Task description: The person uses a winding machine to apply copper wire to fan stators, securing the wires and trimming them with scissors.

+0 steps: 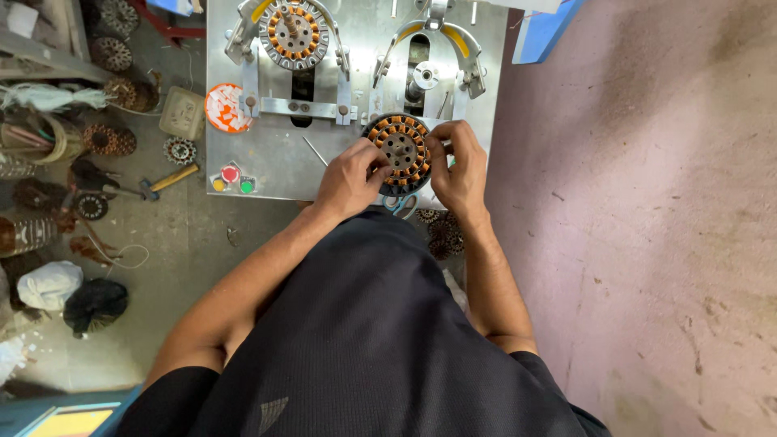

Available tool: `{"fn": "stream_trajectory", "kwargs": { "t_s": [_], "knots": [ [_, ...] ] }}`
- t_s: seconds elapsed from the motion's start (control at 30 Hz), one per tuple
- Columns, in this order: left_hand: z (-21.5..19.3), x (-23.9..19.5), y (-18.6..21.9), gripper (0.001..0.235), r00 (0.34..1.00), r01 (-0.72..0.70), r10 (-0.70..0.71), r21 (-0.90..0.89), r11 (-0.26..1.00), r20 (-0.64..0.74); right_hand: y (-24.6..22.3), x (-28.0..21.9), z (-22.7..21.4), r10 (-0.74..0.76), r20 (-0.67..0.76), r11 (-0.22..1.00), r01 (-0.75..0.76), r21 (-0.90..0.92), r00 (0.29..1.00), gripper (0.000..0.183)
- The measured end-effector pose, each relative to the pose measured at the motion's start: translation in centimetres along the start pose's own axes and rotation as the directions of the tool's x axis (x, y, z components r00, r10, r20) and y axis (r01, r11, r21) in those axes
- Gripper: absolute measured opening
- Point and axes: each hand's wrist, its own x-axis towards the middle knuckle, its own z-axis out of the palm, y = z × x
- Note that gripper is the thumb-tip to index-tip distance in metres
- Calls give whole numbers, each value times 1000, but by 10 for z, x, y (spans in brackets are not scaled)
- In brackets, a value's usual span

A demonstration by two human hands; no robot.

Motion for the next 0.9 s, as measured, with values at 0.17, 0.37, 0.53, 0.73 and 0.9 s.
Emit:
{"fn": "stream_trajectory", "kwargs": {
  "t_s": [0.17, 0.37, 0.53, 0.73, 0.9],
  "knots": [
    [-23, 9, -5, 26, 996, 36, -20, -185, 982, 89, -42, 25, 1, 60, 76, 988, -70, 140, 995, 8],
    [-56, 37, 3, 42, 959, 29, 64, -318, 948, 277, -78, 41, -2, 47, -4, 970, -44, 241, 999, 8],
    [-78, 65, 25, 45, 919, -155, 284, -411, 898, 273, -114, 44, -22, -29, -220, 962, 87, 259, 975, 14],
    [-77, 100, 60, 12, 803, -475, 578, -429, 769, 147, -135, 46, -37, -114, -428, 926, 252, 282, 897, 21],
    [-92, 115, 81, 7, 828, -490, 559, -436, 755, 38, -113, 48, -51, -213, -532, 918, 354, 178, 819, 26]
  ]
}}
